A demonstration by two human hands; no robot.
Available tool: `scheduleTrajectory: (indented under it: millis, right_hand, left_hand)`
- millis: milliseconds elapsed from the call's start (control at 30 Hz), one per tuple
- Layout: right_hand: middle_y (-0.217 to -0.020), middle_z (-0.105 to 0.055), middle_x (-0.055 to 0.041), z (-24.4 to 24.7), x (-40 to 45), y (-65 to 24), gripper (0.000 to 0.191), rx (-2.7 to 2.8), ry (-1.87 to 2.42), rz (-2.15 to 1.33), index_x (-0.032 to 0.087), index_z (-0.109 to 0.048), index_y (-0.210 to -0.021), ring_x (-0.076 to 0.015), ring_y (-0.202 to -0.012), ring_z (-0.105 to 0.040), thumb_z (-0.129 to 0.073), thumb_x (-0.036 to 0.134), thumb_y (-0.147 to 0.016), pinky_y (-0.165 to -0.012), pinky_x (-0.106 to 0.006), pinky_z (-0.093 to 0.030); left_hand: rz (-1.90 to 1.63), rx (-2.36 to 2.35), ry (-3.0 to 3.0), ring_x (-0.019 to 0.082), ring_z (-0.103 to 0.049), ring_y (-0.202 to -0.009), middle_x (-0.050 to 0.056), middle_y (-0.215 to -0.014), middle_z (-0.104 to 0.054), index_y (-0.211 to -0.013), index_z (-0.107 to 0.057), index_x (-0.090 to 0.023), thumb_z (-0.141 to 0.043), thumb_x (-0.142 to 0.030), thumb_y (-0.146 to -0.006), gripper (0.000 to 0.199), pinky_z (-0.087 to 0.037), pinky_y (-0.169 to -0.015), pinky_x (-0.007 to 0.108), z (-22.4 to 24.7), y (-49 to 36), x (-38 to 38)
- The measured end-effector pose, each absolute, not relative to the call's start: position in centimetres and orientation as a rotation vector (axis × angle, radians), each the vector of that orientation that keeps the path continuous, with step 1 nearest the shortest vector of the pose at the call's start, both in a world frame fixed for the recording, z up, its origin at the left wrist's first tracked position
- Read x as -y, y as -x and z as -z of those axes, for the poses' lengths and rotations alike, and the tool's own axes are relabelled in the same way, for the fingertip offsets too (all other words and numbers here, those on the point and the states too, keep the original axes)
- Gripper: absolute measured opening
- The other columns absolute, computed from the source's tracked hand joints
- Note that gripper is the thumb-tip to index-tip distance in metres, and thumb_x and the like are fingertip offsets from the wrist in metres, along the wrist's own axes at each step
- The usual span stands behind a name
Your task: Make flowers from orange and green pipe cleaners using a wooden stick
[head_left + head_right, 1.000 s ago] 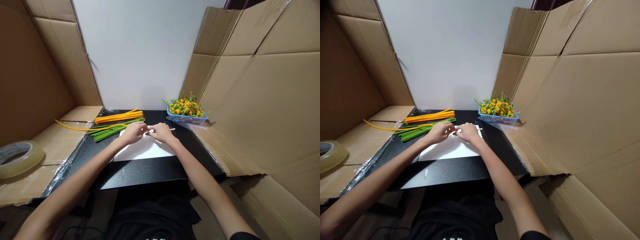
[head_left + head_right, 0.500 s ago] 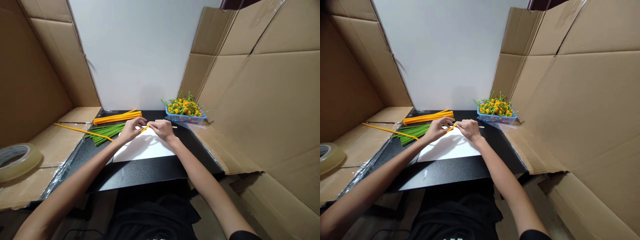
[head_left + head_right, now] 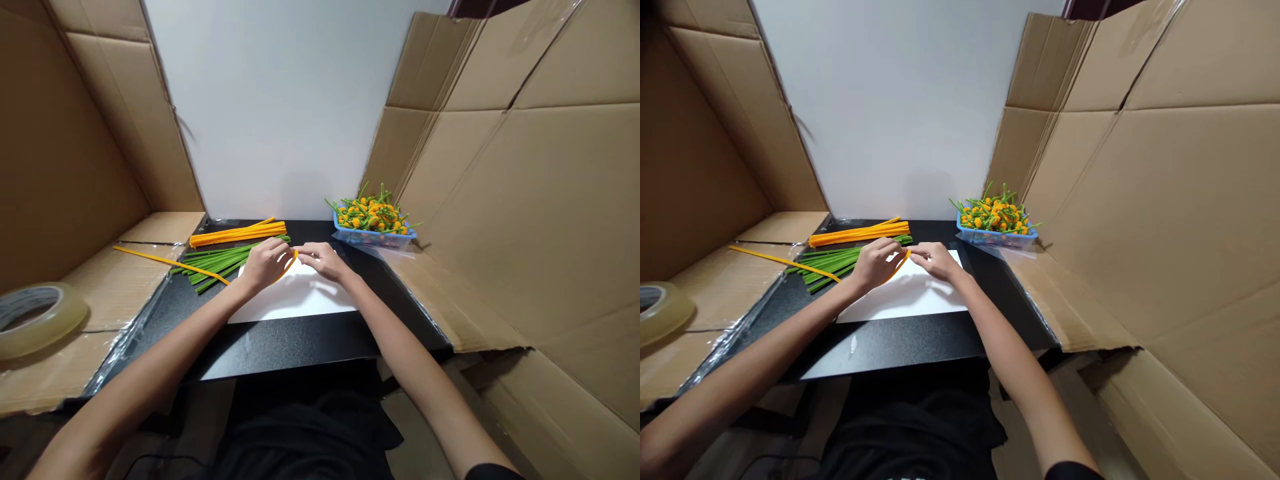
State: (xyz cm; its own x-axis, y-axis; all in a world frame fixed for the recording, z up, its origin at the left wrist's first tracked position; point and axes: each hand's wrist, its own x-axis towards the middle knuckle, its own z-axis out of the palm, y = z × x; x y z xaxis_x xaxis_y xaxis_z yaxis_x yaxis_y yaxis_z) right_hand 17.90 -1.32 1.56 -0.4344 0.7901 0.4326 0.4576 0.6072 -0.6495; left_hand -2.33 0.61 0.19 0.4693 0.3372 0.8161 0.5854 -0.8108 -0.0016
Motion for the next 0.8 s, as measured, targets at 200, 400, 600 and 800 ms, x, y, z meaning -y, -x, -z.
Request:
scheduleTrajectory:
  millis: [200, 400, 600, 800]
  right_hand:
    - [-0.067, -0.059, -0.0001, -1.6, 1.5, -17.1, 0.04, 2.105, 1.12, -0.425, 0.015, -0.07, -0.072, -0.0123, -0.065, -0.047, -0.059, 0.049, -0.09, -0.062, -0.025, -0.029]
    - [-0.07, -0.062, 0.0002, -2.4, 1.9, -17.4, 0.024, 2.207, 1.147, -0.196, 0.016, -0.075, -0.089, -0.0119, -0.065, -0.048, -0.07, 0.04, -0.087, -0.064, -0.026, -0.026]
    - [-0.072, -0.065, -0.0016, -3.1, 2.5, -17.2, 0.018, 2.294, 1.161, 0.128, 0.017, -0.074, -0.092, -0.0147, -0.072, -0.051, -0.07, 0.034, -0.09, -0.069, -0.028, -0.025]
    - [-0.078, -0.068, -0.0058, -2.8, 2.4, -17.0, 0.018, 2.356, 1.141, 0.405, 0.015, -0.073, -0.092, -0.0189, -0.077, -0.051, -0.062, 0.03, -0.094, -0.071, -0.033, -0.026]
  left_hand:
    - [1.253, 0.752, 2.494, 0.016, -0.06, -0.068, 0.005, -0.073, -0.068, -0.073, -0.066, -0.018, -0.056, -0.018, -0.092, 0.021, -0.04, -0.062, 0.026, -0.7, 2.3, -0.4]
    - [1.345, 0.902, 2.803, 0.014, -0.062, -0.064, 0.004, -0.072, -0.071, -0.075, -0.071, -0.018, -0.065, -0.018, -0.084, 0.011, -0.043, -0.06, 0.024, -2.3, 2.6, -0.1]
    - [1.669, 1.218, 3.081, 0.018, -0.068, -0.068, 0.006, -0.073, -0.074, -0.074, -0.073, -0.015, -0.075, -0.033, -0.077, 0.018, -0.05, -0.065, 0.027, -3.2, 2.5, 0.3]
    - [2.033, 1.649, 3.151, 0.017, -0.064, -0.064, 0.007, -0.068, -0.072, -0.066, -0.068, -0.014, -0.083, -0.039, -0.064, 0.03, -0.046, -0.063, 0.028, -2.9, 1.6, 0.3]
